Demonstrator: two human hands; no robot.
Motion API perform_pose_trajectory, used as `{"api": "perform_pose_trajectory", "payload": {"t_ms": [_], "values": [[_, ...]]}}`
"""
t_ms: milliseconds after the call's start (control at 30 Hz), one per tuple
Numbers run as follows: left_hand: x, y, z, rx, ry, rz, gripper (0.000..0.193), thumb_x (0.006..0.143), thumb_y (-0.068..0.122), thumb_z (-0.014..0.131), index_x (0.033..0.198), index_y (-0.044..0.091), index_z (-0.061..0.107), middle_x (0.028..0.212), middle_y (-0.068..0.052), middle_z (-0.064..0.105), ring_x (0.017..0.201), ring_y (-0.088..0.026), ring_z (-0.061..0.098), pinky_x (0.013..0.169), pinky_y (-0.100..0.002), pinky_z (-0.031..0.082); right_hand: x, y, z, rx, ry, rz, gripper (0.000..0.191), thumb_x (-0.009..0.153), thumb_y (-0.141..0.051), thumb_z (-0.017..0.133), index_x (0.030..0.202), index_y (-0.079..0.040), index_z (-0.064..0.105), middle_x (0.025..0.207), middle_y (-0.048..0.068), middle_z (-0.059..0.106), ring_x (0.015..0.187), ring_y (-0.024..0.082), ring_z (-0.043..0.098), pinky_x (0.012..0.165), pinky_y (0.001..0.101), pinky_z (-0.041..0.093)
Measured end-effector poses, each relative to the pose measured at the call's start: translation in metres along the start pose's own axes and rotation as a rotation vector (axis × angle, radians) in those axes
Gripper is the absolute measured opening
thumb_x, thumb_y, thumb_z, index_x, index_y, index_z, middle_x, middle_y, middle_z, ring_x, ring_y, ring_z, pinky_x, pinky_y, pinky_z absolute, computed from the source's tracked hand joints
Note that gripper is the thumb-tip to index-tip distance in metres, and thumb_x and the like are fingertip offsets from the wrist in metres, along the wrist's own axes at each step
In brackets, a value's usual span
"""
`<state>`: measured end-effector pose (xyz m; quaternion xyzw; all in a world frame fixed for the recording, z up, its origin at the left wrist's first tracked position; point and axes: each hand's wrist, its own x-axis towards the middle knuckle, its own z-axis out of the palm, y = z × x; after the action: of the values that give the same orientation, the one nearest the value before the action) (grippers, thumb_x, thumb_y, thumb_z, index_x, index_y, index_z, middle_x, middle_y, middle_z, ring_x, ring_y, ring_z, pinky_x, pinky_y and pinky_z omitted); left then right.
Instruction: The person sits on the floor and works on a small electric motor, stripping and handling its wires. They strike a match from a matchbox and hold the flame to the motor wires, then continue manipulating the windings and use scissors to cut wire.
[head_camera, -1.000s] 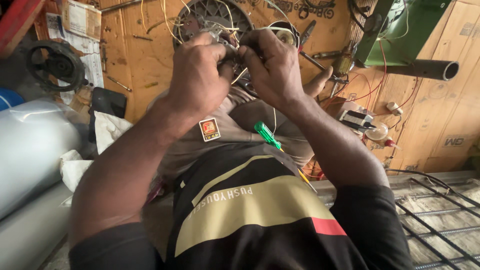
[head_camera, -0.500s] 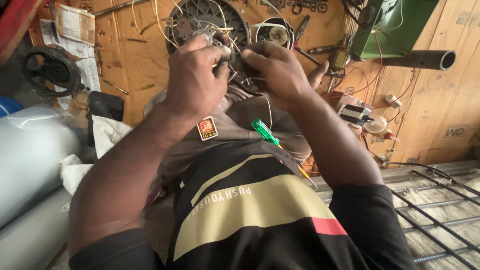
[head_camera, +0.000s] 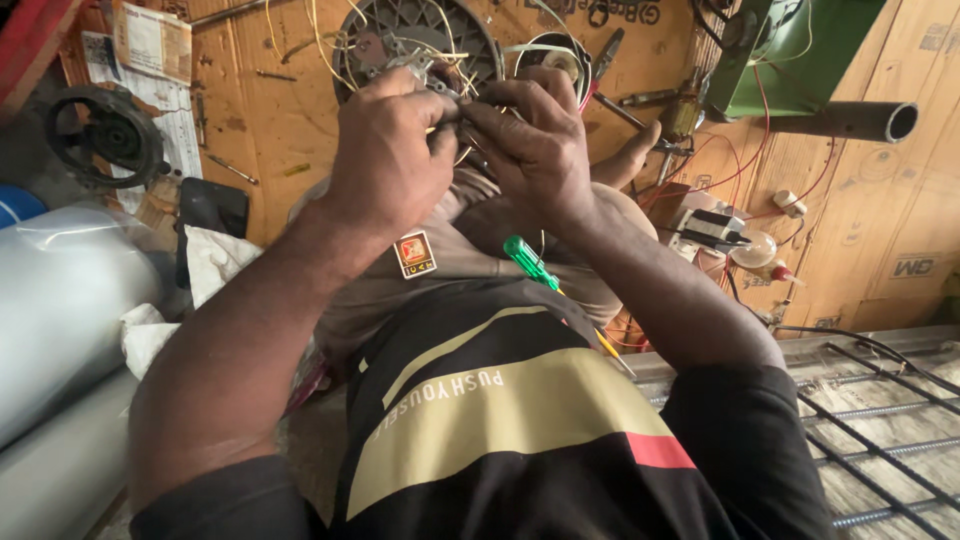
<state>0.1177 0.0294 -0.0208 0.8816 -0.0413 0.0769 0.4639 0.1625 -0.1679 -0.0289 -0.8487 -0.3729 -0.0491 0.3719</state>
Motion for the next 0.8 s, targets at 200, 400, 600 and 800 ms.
{"api": "perform_pose_trajectory", "payload": {"t_ms": [200,400,600,800], "values": [[0.001,-0.001,0.001,0.014,-0.011,0.001,0.012,0.082,0.002,0.08,0.094,0.001,0.077,0.091,-0.018,0.068,0.083,-0.035,0.069,0.074,-0.044,0.055,0.004,-0.012,0.006,-0.003,0.104,0.018,0.027,0.087,-0.005,0.084,0.113,-0.008,0.077,0.111,0.007,0.07,0.111,0.032,0.06,0.096,0.0432,0.053],[0.0,-0.001,0.003,-0.015,-0.008,0.005,0.012,0.082,0.001,0.078,0.093,0.001,0.076,0.093,-0.019,0.068,0.086,-0.037,0.069,0.076,-0.045,0.055,0.019,-0.026,0.003,0.031,0.093,0.069,0.015,0.087,-0.002,0.078,0.102,-0.002,0.075,0.104,0.01,0.069,0.102,0.031,0.061,0.09,0.0429,0.051],[0.0,-0.001,0.005,-0.001,0.028,0.045,0.011,0.081,0.0,0.079,0.091,0.002,0.074,0.094,-0.019,0.068,0.089,-0.038,0.067,0.079,-0.047,0.054,0.031,-0.029,0.011,-0.06,0.062,0.24,0.008,0.084,-0.011,0.07,0.085,-0.004,0.066,0.086,0.012,0.067,0.086,0.032,0.063,0.082,0.0455,0.048],[0.001,0.0,0.007,-0.037,0.046,0.056,0.013,0.082,0.003,0.081,0.094,0.001,0.075,0.094,-0.02,0.067,0.087,-0.039,0.066,0.077,-0.047,0.053,0.062,-0.028,0.009,0.87,-0.057,1.41,0.028,0.092,-0.025,0.069,0.087,0.003,0.07,0.069,0.005,0.06,0.06,0.017,0.054,0.054,0.0387,0.042]]}}
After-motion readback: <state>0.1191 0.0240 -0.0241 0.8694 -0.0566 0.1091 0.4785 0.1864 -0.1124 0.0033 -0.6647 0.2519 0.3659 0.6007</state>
